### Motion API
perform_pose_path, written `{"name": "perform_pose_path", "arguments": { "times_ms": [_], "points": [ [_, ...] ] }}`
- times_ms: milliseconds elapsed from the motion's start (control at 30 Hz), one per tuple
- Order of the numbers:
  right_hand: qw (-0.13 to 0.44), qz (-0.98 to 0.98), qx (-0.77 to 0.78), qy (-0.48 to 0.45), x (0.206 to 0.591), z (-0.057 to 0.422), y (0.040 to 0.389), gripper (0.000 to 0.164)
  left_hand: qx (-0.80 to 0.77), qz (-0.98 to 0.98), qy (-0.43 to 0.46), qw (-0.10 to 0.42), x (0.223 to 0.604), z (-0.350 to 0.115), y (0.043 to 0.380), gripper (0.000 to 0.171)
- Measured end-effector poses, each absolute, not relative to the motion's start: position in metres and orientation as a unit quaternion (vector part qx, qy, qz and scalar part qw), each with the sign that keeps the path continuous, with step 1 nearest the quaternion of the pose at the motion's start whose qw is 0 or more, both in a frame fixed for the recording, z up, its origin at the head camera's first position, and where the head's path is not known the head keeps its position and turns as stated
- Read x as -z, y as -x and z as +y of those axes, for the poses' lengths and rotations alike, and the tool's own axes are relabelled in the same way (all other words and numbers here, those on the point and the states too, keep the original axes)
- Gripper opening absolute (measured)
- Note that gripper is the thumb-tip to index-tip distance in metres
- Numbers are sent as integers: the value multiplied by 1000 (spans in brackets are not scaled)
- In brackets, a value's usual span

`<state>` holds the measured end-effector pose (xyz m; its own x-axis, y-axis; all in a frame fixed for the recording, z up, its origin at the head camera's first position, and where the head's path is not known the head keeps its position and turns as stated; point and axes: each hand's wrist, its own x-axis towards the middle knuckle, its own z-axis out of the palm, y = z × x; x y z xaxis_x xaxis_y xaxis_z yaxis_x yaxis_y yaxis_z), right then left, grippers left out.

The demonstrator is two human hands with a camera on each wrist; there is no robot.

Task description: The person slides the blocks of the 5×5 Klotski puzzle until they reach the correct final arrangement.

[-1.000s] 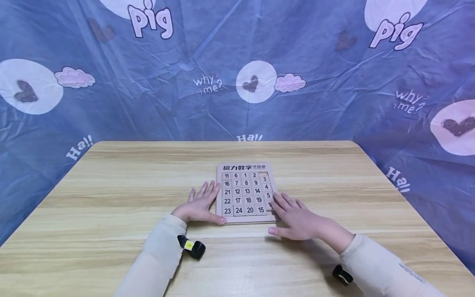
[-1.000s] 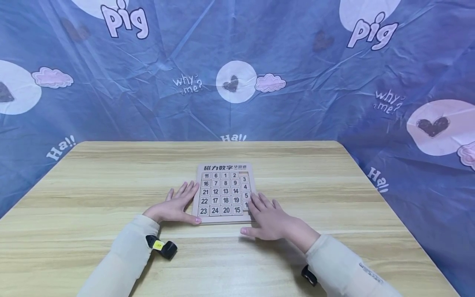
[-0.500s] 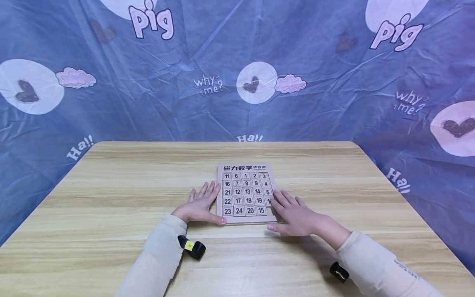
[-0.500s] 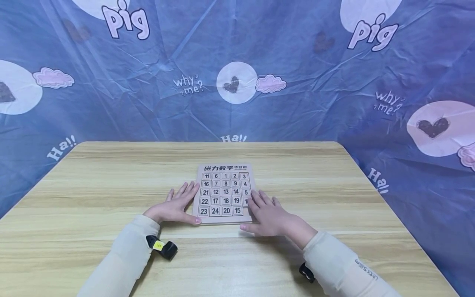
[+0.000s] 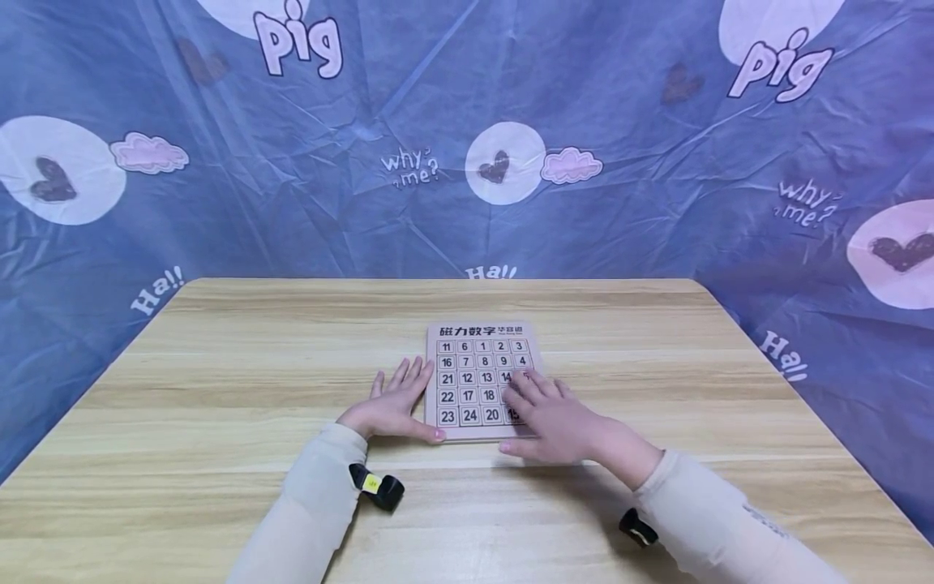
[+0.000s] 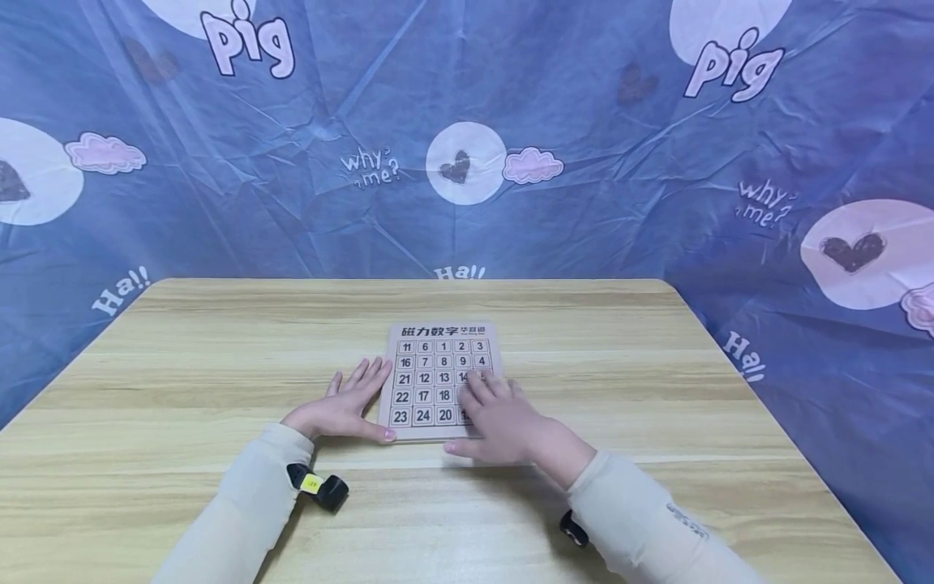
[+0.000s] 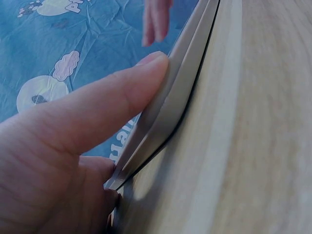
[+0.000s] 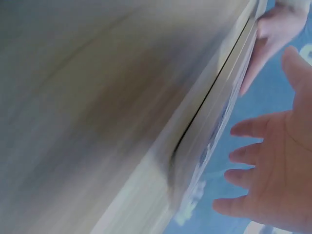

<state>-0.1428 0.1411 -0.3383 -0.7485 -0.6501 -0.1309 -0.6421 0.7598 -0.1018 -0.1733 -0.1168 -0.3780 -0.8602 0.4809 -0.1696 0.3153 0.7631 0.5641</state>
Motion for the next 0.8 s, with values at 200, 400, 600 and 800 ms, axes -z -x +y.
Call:
{"name": "perform_pose_path", "arguments": {
  "times_ms": [200, 400, 600, 800],
  "points": [
    [99, 910, 6, 403, 341, 100, 137, 74, -259, 929, -215, 154, 378, -117, 173, 113],
    [108, 899, 3, 424, 345, 80, 134, 71, -251, 930, -220, 154, 376, -117, 173, 111],
    [117, 902, -5, 417, 345, 80, 135, 69, -245, 932, -216, 153, 377, -117, 174, 112],
    [118, 902, -8, 415, 344, 88, 136, 68, -240, 934, -214, 154, 378, -117, 174, 112]
  ]
}}
